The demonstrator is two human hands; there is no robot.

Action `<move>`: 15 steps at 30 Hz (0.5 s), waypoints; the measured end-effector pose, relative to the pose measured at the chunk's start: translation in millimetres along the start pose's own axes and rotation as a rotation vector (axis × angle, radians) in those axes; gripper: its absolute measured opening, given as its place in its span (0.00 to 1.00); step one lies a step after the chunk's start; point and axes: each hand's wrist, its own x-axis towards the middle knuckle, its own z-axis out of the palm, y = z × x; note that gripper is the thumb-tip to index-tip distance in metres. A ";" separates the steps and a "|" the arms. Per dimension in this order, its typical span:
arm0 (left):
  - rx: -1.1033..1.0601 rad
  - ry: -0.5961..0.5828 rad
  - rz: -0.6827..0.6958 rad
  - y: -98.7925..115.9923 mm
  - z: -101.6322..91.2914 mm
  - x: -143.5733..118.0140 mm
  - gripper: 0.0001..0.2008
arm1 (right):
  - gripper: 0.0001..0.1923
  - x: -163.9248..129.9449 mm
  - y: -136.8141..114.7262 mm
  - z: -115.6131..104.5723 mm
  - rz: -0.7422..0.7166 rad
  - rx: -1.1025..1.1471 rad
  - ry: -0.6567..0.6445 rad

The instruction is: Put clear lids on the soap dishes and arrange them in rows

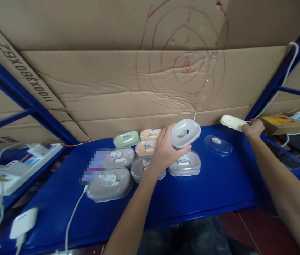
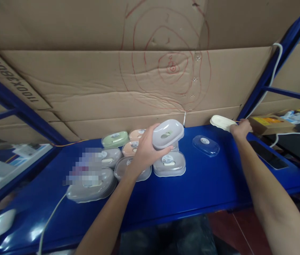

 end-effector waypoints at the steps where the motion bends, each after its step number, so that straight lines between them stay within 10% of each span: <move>1: -0.014 -0.004 -0.003 0.9 -1.4 0.2 0.42 | 0.32 -4.4 -7.1 -1.8 0.015 0.076 0.007; 10: -0.117 -0.046 0.024 6.2 -2.1 0.0 0.45 | 0.31 -111.5 -111.1 20.0 -0.302 0.738 -0.329; 15: -0.168 -0.026 0.009 6.8 -1.3 0.6 0.43 | 0.22 -152.1 -133.5 11.8 -0.178 1.080 -0.661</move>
